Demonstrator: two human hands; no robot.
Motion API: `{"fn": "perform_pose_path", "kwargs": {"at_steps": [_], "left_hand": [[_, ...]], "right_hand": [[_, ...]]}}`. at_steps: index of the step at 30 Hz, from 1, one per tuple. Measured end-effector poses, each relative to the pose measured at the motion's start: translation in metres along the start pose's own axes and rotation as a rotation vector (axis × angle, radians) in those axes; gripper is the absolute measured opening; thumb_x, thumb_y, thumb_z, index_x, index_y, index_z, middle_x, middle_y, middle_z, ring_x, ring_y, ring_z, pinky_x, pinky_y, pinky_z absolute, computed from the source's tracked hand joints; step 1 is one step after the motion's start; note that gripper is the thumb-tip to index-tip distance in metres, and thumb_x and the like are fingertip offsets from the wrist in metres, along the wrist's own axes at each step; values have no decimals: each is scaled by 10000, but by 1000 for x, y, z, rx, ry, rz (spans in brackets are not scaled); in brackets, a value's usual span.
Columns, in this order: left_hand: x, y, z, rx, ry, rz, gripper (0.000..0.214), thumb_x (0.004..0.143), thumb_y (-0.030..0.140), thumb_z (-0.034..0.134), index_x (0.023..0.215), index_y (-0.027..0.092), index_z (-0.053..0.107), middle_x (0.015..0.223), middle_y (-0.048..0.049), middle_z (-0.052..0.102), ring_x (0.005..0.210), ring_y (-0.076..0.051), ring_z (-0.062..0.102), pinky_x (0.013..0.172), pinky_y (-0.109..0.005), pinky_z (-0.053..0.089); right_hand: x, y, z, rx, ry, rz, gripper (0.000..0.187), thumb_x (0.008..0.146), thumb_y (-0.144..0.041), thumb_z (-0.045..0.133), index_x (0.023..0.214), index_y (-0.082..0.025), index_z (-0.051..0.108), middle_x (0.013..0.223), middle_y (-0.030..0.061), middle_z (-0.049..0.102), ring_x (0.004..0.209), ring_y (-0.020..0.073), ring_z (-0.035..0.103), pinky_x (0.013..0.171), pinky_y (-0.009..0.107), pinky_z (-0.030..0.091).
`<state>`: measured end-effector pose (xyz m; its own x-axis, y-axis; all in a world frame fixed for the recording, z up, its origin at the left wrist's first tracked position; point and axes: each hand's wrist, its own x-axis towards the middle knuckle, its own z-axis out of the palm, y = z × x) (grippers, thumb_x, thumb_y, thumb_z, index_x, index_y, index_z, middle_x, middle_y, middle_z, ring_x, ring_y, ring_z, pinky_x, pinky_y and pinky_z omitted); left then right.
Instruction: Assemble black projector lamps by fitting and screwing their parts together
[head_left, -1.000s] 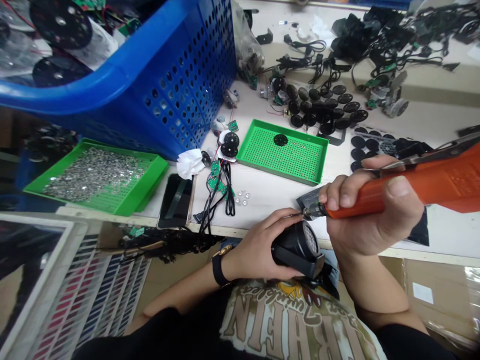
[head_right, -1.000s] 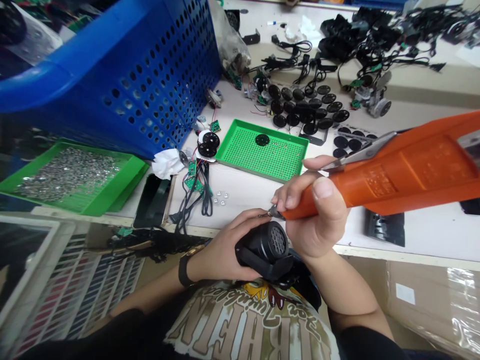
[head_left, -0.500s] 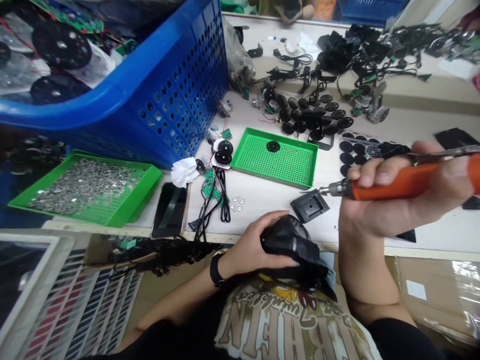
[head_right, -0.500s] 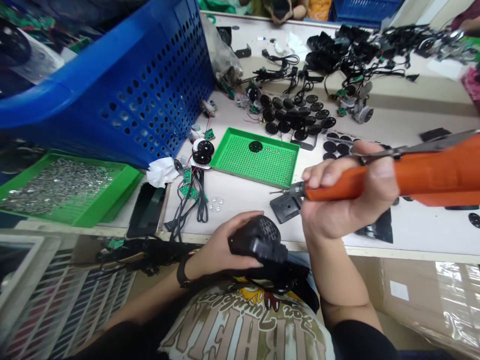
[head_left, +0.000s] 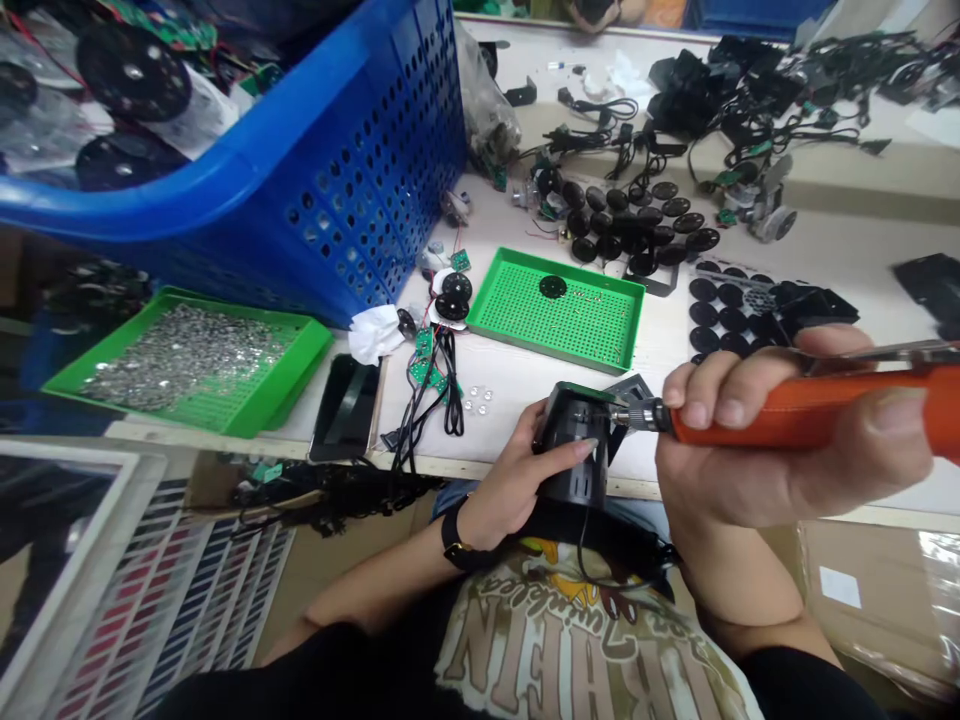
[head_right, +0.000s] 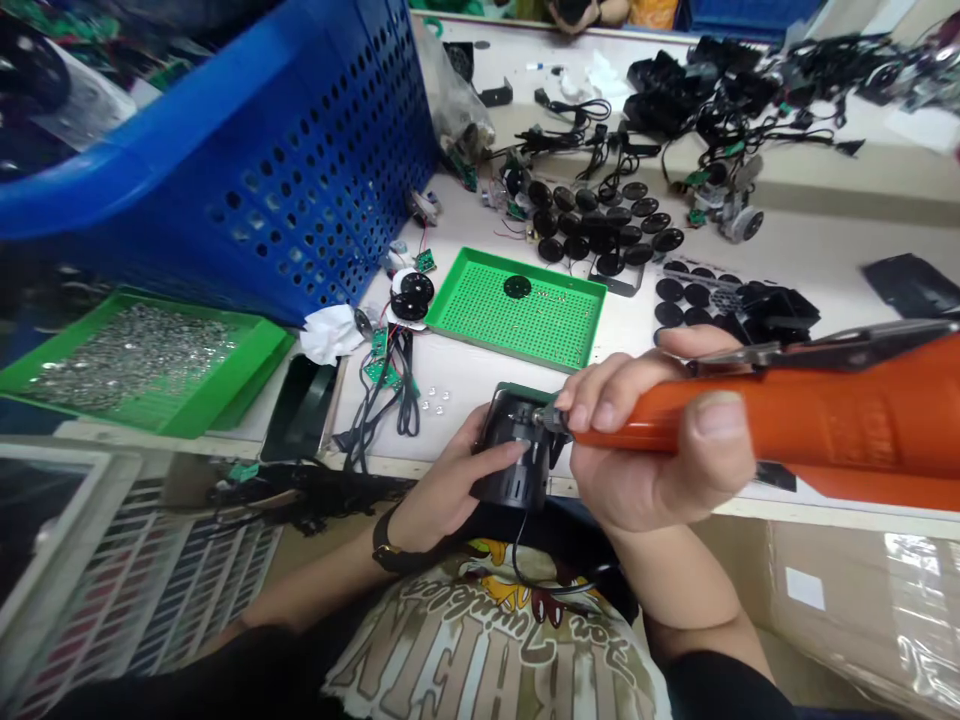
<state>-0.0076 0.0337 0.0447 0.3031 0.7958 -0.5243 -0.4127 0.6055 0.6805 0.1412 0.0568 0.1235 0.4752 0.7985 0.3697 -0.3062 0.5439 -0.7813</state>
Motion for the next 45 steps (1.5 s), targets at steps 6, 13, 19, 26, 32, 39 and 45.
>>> {"fn": "perform_pose_path", "kwargs": {"at_steps": [6,13,19,26,32,39,45], "left_hand": [[2,-7,-1,25,-10,90,665,697,299,931,1263,236,586,1286,-57,673,1337,-288,554,1172,-455,378],[3,-12,-3,115,-44,176,719,745,319,908,1357,261,535,1385,-63,645,1374,-287,540,1226,-486,320],[2,-14,-8,242,-98,243,730,808,303,870,1429,279,487,1515,-81,567,1475,-293,463,1278,-503,266],[2,-9,-5,269,-117,206,681,804,340,863,1389,267,524,1486,-90,582,1450,-293,488,1278,-509,286],[-1,-5,-1,247,-98,148,639,769,332,876,1322,255,563,1411,-91,616,1410,-310,514,1255,-535,322],[-4,1,6,305,-150,111,636,766,397,876,1304,245,573,1347,-94,640,1407,-337,503,1247,-547,340],[-5,-1,6,280,-211,139,681,778,332,868,1339,227,497,1361,-112,607,1396,-331,501,1235,-546,327]], "right_hand": [[-4,8,2,-41,-42,-57,193,942,-432,576,982,-290,701,515,-59,499,417,140,497,477,320,493],[-4,15,6,-5,-61,-62,184,942,-387,582,980,-264,713,532,-50,495,423,135,503,475,320,509],[-8,16,8,-17,-70,-50,169,913,-370,626,978,-265,741,522,-47,523,419,146,518,477,343,534],[-7,17,14,-44,-119,5,91,875,-356,704,934,-291,729,512,-62,552,430,156,559,522,369,580],[-4,19,13,-33,-201,-16,54,883,-328,674,896,-282,700,501,-69,543,377,140,499,426,320,496],[-3,18,-2,-31,-319,10,119,861,-361,674,831,-258,622,506,-74,540,378,129,502,440,311,493],[-11,8,-10,-66,-283,-6,147,882,-390,657,938,-259,697,532,-55,581,409,149,534,473,357,522]]}}
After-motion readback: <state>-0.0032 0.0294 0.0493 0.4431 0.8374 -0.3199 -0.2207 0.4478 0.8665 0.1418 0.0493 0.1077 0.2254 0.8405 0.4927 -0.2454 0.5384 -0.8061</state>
